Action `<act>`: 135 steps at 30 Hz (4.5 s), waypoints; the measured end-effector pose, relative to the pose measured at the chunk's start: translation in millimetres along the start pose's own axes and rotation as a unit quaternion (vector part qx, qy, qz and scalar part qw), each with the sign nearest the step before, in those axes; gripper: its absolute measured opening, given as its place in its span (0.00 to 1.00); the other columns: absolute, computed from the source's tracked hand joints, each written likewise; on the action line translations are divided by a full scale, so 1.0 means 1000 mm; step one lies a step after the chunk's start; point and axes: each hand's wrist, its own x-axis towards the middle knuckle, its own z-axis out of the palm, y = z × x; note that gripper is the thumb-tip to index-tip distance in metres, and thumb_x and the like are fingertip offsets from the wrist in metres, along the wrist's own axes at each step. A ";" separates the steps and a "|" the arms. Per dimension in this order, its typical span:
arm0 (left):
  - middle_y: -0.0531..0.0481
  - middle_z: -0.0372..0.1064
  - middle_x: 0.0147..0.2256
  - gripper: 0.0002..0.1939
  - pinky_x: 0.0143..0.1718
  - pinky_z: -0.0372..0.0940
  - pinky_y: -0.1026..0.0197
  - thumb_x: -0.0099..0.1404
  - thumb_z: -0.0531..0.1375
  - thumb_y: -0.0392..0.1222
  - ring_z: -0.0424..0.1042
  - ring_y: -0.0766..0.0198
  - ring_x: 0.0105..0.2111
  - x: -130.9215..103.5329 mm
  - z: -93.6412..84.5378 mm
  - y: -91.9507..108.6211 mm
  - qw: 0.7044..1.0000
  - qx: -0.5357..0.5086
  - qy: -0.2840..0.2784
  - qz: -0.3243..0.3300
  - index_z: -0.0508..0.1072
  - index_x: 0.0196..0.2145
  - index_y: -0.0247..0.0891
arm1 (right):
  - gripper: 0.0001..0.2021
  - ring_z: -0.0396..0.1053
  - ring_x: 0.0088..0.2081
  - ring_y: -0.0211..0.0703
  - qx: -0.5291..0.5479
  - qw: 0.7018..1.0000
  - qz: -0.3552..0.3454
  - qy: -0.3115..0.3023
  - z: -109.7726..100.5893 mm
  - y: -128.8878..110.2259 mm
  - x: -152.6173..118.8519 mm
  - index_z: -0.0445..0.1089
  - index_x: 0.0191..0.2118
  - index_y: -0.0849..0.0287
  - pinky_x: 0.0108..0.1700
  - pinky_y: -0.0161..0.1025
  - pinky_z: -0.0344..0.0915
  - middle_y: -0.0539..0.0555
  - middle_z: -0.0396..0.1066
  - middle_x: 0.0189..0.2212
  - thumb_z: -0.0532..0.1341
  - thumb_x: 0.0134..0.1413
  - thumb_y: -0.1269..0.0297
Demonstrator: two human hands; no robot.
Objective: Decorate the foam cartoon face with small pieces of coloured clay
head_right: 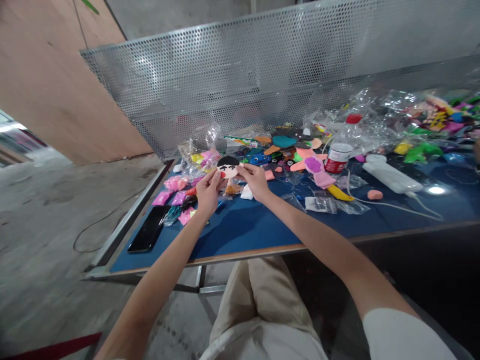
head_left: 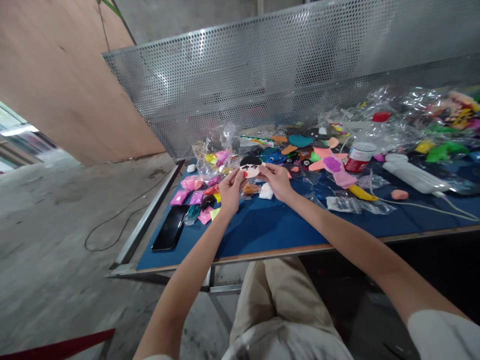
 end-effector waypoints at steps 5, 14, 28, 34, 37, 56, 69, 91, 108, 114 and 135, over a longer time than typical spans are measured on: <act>0.51 0.82 0.32 0.21 0.49 0.79 0.54 0.53 0.78 0.51 0.82 0.63 0.35 0.000 -0.001 0.000 1.000 0.004 0.013 0.007 0.84 0.42 0.38 | 0.26 0.80 0.36 0.48 0.012 1.000 0.002 0.005 0.001 0.001 0.000 0.79 0.32 0.55 0.43 0.46 0.80 0.51 0.80 0.30 0.79 0.32 0.39; 0.44 0.84 0.39 0.23 0.49 0.79 0.52 0.50 0.79 0.48 0.84 0.56 0.41 -0.005 0.002 0.007 0.999 0.026 -0.025 -0.003 0.84 0.41 0.36 | 0.24 0.79 0.35 0.48 -0.006 1.000 -0.015 0.000 0.001 -0.002 -0.001 0.78 0.29 0.54 0.42 0.46 0.79 0.51 0.80 0.29 0.78 0.36 0.39; 0.47 0.84 0.38 0.24 0.47 0.78 0.54 0.52 0.78 0.49 0.83 0.58 0.40 -0.003 -0.001 0.006 0.999 0.026 -0.037 0.002 0.82 0.45 0.38 | 0.25 0.78 0.34 0.47 -0.007 1.000 -0.005 0.003 -0.002 -0.003 0.002 0.78 0.29 0.54 0.41 0.45 0.78 0.51 0.78 0.28 0.78 0.35 0.39; 0.50 0.83 0.33 0.24 0.40 0.76 0.60 0.51 0.78 0.46 0.83 0.59 0.36 -0.004 -0.008 0.009 0.984 0.119 -0.099 0.083 0.79 0.44 0.43 | 0.25 0.75 0.33 0.44 0.011 1.000 0.011 0.008 -0.008 -0.008 0.007 0.77 0.29 0.55 0.43 0.44 0.78 0.50 0.77 0.28 0.79 0.32 0.41; 0.48 0.83 0.35 0.17 0.42 0.76 0.59 0.53 0.77 0.45 0.83 0.58 0.37 -0.002 -0.012 0.012 0.974 0.163 -0.122 0.096 0.81 0.40 0.42 | 0.24 0.74 0.32 0.43 0.001 1.000 0.012 -0.009 -0.011 -0.010 0.009 0.76 0.28 0.55 0.42 0.45 0.78 0.49 0.74 0.27 0.79 0.35 0.41; 0.45 0.84 0.39 0.12 0.47 0.76 0.55 0.57 0.75 0.46 0.83 0.53 0.41 -0.001 -0.017 0.024 0.947 0.246 -0.161 0.132 0.84 0.38 0.42 | 0.24 0.74 0.32 0.43 0.004 1.000 0.007 -0.014 -0.007 -0.012 0.007 0.76 0.27 0.55 0.42 0.44 0.78 0.50 0.75 0.26 0.79 0.32 0.41; 0.51 0.81 0.33 0.31 0.44 0.80 0.53 0.54 0.77 0.54 0.84 0.57 0.36 0.008 -0.013 -0.001 0.989 0.081 -0.112 0.049 0.68 0.47 0.43 | 0.23 0.79 0.36 0.46 -0.036 0.999 -0.032 -0.012 -0.005 -0.004 0.004 0.79 0.32 0.54 0.47 0.47 0.79 0.51 0.80 0.30 0.77 0.40 0.39; 0.48 0.79 0.38 0.43 0.40 0.78 0.54 0.54 0.77 0.48 0.81 0.56 0.37 0.000 -0.024 0.015 0.891 0.284 -0.352 -0.020 0.67 0.64 0.40 | 0.22 0.78 0.31 0.47 -0.205 0.971 0.037 -0.120 -0.040 -0.038 -0.021 0.77 0.33 0.57 0.38 0.44 0.79 0.53 0.79 0.28 0.77 0.42 0.44; 0.47 0.83 0.45 0.44 0.50 0.74 0.56 0.53 0.78 0.53 0.82 0.53 0.45 0.008 -0.029 0.016 0.759 0.498 -0.386 0.164 0.70 0.65 0.47 | 0.20 0.80 0.35 0.46 -0.161 0.977 0.104 -0.097 -0.063 -0.031 -0.047 0.79 0.33 0.58 0.41 0.45 0.82 0.54 0.82 0.33 0.80 0.38 0.50; 0.44 0.82 0.45 0.17 0.51 0.72 0.54 0.69 0.63 0.54 0.80 0.52 0.46 0.017 -0.036 0.032 0.793 0.495 -0.291 0.202 0.81 0.49 0.43 | 0.23 0.81 0.34 0.46 -0.133 0.960 0.209 -0.129 -0.067 -0.029 -0.069 0.80 0.41 0.59 0.41 0.46 0.83 0.55 0.82 0.35 0.81 0.37 0.57; 0.43 0.82 0.44 0.10 0.53 0.69 0.48 0.68 0.60 0.39 0.78 0.48 0.48 0.048 -0.082 0.057 0.729 0.660 -0.062 0.168 0.82 0.43 0.42 | 0.13 0.75 0.51 0.53 -0.673 0.658 -0.156 -0.299 0.000 -0.020 0.017 0.82 0.49 0.58 0.47 0.43 0.66 0.60 0.81 0.49 0.59 0.69 0.68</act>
